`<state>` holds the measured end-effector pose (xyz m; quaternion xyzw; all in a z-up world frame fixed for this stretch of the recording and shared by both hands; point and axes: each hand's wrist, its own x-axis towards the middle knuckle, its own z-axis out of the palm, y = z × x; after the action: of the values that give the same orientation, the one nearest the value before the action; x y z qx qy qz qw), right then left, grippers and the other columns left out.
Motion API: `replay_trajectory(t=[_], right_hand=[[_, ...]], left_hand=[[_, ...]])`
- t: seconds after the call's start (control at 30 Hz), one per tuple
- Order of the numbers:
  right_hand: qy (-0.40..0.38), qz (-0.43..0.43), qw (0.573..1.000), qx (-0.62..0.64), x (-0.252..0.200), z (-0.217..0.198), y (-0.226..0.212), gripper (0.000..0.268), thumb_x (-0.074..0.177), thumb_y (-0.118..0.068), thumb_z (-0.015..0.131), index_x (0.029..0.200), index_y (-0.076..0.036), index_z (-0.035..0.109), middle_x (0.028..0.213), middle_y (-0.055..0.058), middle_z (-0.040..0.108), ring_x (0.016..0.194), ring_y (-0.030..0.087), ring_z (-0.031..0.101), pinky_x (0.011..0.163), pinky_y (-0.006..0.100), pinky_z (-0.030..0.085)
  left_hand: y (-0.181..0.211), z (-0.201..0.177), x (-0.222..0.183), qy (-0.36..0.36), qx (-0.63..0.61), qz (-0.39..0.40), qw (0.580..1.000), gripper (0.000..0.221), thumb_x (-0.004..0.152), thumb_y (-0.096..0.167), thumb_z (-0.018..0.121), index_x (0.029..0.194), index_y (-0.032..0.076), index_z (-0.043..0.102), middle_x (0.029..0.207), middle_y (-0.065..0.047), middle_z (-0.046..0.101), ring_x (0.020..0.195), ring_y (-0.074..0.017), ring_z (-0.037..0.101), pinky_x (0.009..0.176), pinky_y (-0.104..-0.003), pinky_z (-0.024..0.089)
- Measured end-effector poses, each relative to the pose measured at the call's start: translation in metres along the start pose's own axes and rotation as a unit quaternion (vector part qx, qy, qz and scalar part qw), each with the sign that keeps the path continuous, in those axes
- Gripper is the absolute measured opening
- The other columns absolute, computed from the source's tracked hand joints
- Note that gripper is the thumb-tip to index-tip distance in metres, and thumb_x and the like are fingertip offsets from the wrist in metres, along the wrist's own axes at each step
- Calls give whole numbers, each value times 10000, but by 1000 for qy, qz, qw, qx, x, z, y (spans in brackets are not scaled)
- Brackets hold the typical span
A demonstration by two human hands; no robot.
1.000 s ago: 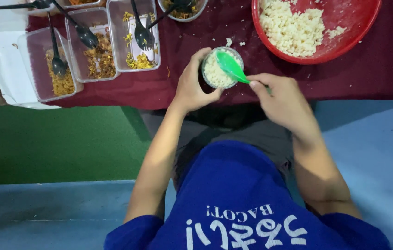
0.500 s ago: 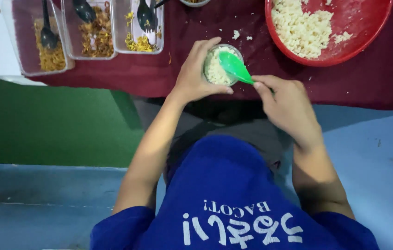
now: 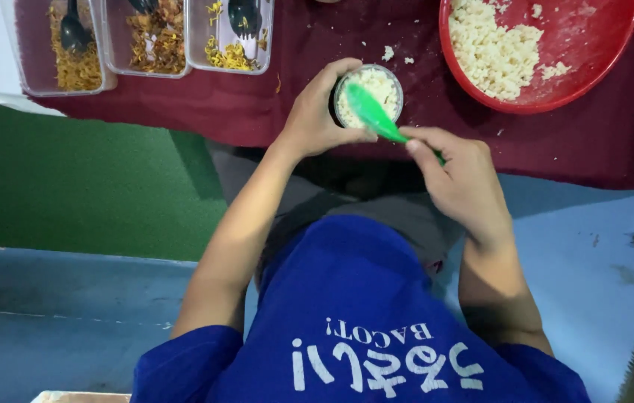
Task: Portioning white food material from a large bowl into a small container using a spoon and pressing it down to pack it.
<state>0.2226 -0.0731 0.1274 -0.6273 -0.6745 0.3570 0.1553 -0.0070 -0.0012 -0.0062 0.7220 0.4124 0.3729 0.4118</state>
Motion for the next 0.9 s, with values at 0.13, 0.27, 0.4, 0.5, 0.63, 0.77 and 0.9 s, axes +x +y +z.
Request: replay_trajectory(t=[0.13,0.27,0.4,0.5,0.63,0.77,0.9], right_hand=[[83,-47,989,109,-8,6,26,250,1079,-102,591,1279,-53,732,1066,47,745,909,117,631,843,262,479],[140,-18,981,135,-23,10,54,251,1100,-144,600,1294,-63,737,955,2,707,830,73,574,766,237,449],[201,45,965,160,-41,15,71,269,1105,-195,599,1306,-84,740,849,-20,656,801,61,563,767,229,440],[215,66,956,186,-51,17,79,268,1097,-192,601,1303,-92,740,824,-53,612,780,40,519,749,215,415],[191,78,947,246,-65,17,78,271,1088,-208,596,1287,-84,731,738,-59,521,669,38,435,627,216,357],[177,117,948,239,-73,15,74,268,1062,-202,603,1273,-129,752,748,-52,574,668,48,484,649,217,391],[167,128,945,251,-77,18,75,282,1041,-207,610,1272,-131,754,734,-86,564,664,25,442,631,208,351]], left_hand=[[4,-1,3,-3,6,-24,1000,910,734,415,997,1421,153,462,1428,-38,572,1327,-250,577,1052,-402,496],[-1,-5,26,-1,-52,-2,999,399,1042,314,633,1349,78,536,1317,-110,631,1246,-274,618,1051,-401,508],[9,-10,65,11,32,77,996,133,1024,146,644,1096,55,709,1020,-80,676,923,-205,666,765,-319,522],[13,-7,96,-60,118,108,985,75,980,87,716,1026,62,771,961,-71,687,859,-222,669,753,-350,523],[-12,4,133,-217,270,156,925,152,921,152,791,1048,74,815,996,-90,697,884,-331,669,704,-461,508],[-16,5,149,-279,340,166,883,255,832,6,743,1077,23,811,1002,-117,675,935,-347,671,682,-465,561],[-12,-5,151,-289,319,128,893,247,864,-24,655,1050,33,807,1047,-136,716,956,-364,670,744,-482,562]])
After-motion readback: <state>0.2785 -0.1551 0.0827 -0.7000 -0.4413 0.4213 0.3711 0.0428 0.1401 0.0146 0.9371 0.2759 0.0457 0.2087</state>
